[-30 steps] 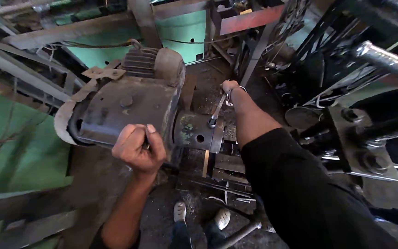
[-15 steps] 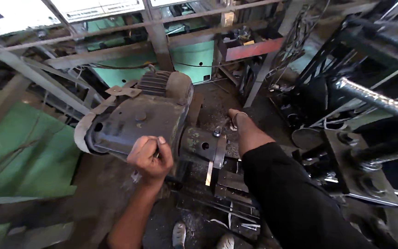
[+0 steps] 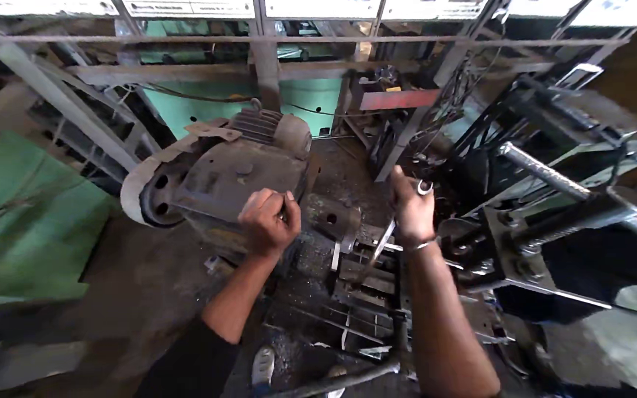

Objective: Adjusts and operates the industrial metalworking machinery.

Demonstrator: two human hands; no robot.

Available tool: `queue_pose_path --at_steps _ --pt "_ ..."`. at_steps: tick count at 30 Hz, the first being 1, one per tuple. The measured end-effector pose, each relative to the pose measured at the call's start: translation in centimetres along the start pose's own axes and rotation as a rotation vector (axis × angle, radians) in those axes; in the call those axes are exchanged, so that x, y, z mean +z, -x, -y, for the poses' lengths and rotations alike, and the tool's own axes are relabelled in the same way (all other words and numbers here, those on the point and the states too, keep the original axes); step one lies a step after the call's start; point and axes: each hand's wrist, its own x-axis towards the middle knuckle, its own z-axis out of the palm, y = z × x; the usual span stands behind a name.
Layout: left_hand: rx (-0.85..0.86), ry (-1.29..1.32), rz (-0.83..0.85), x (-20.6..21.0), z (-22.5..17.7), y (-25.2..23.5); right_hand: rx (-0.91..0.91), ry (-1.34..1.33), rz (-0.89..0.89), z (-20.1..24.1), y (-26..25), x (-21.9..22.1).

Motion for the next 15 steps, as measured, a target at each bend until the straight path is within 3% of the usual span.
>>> queue_pose_path --at_steps 3,7,11,15 --pt "0.000 0.025 -0.004 -0.1 0.0 -0.1 -0.081 0.079 -0.105 -0.6 3.6 1.1" --pt "0.001 0.011 -0.008 -0.1 0.0 -0.3 -0.233 0.296 -0.226 -0.5 3.8 2.6" --pt "-0.038 -0.015 0.057 -0.4 0.2 0.3 -0.347 0.379 -0.202 0.2 4.3 3.0" --pt "-0.017 0.016 0.015 -0.2 0.0 -0.1 -0.462 0.373 -0.178 0.8 5.7 2.6"
